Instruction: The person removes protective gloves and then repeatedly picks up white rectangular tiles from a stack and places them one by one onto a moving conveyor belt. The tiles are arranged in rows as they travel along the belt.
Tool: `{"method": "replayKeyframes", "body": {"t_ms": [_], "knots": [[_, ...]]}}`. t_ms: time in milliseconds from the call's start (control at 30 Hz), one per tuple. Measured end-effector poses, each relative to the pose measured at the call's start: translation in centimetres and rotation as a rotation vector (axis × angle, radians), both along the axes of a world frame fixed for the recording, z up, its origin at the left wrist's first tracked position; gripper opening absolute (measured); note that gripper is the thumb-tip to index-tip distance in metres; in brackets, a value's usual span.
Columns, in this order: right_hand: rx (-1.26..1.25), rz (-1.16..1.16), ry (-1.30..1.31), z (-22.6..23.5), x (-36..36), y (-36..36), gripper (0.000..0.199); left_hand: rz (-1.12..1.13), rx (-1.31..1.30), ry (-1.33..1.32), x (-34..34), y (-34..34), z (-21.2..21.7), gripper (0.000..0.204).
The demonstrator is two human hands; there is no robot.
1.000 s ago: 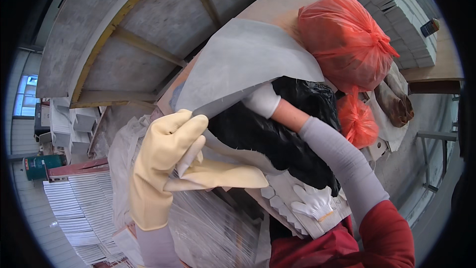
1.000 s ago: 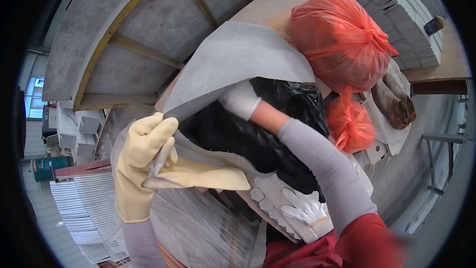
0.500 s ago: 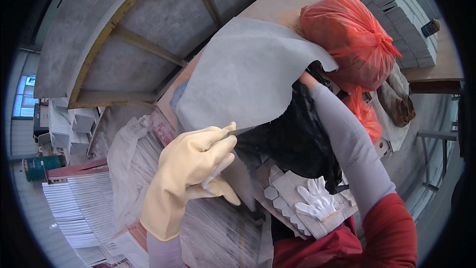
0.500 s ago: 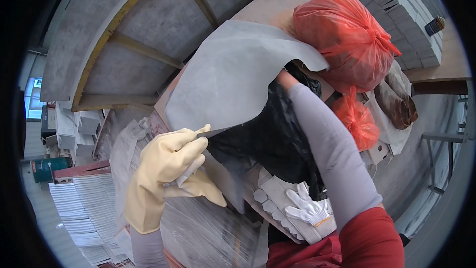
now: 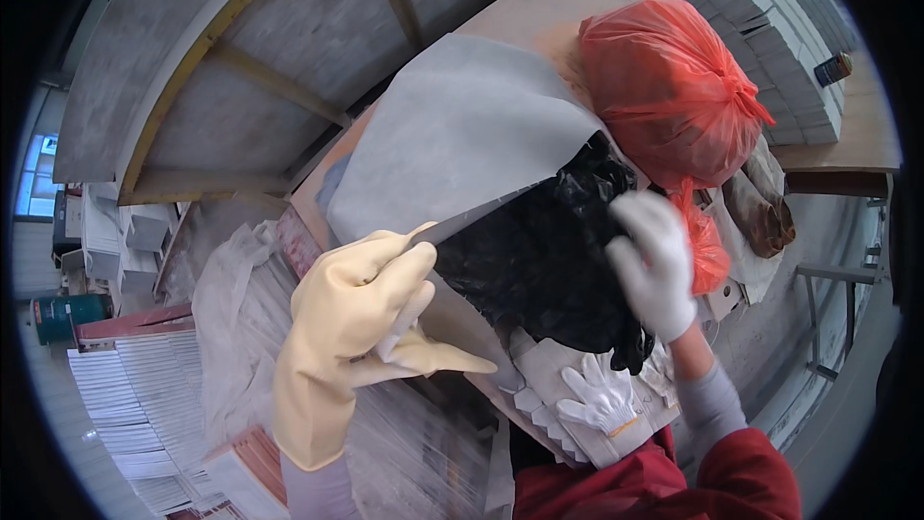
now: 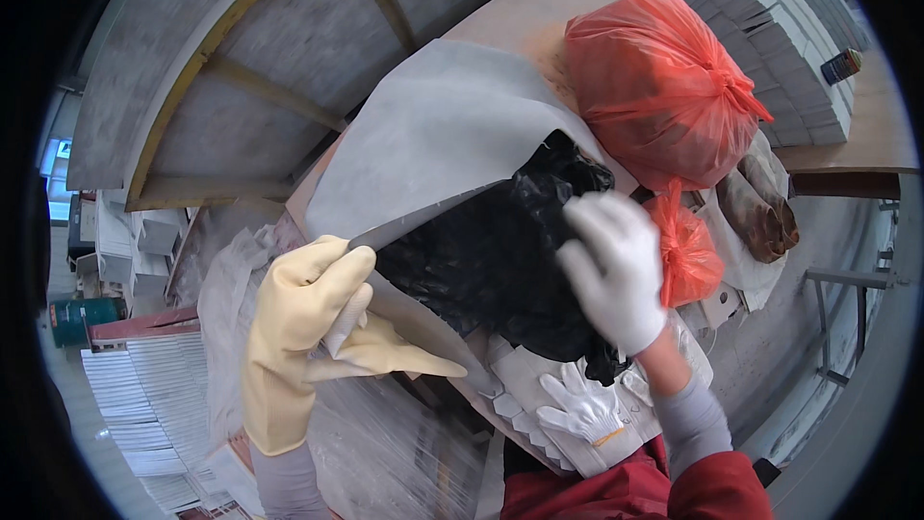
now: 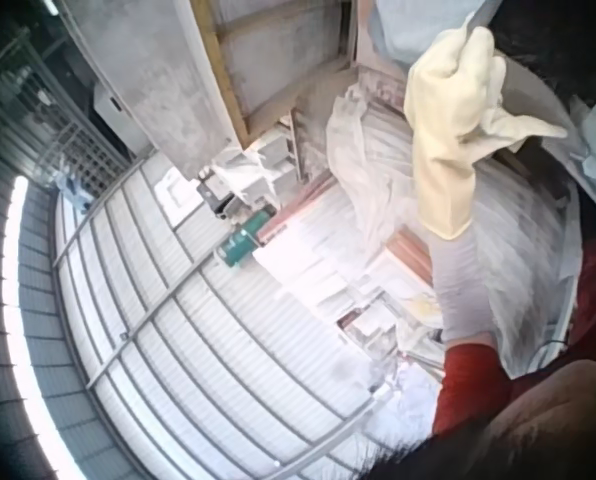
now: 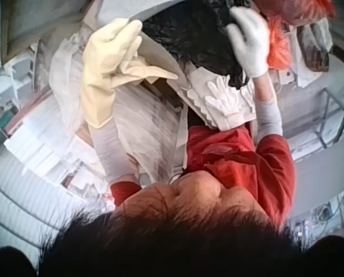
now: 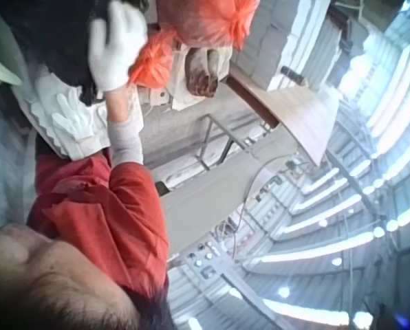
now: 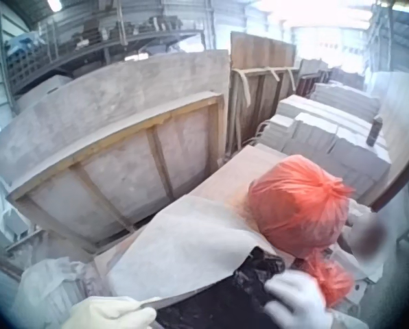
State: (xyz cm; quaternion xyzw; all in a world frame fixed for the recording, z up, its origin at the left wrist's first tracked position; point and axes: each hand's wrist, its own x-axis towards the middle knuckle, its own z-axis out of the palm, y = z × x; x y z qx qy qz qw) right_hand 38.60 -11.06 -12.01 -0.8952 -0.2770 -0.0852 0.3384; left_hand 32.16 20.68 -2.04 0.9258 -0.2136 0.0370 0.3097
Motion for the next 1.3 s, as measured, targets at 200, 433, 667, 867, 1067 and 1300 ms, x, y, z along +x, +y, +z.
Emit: {"method": "replayKeyframes", "body": {"t_ms": [200, 433, 667, 867, 1067, 1300], "knots": [[-0.148, -0.261, 0.271, -11.5, 0.4, 5.6, 0.095, 0.140, -0.184, 0.226, -0.9, 0.1, -0.7, 0.034], [-0.559, -0.278, 0.473, -14.2, 7.5, 12.5, 0.070, -0.167, 0.128, 0.078, -0.3, -1.4, -1.3, 0.030], [-0.408, -0.149, 0.320, -18.0, 7.4, 10.6, 0.052, 0.632, 0.683, 1.099, -0.7, -6.0, -9.1, 0.030], [0.359, -0.091, 0.536, -14.3, 6.8, 4.5, 0.034, 0.180, 1.004, 0.767, -2.8, -4.7, -10.2, 0.027], [-0.018, -0.342, 0.261, -9.8, 2.8, 3.0, 0.045, 0.180, 0.732, 0.676, -5.4, -2.2, -9.5, 0.028], [-0.300, -0.245, 0.321, -14.8, -0.4, 8.1, 0.092, 0.801, -0.396, 0.964, -5.3, -3.9, -1.4, 0.027]]}}
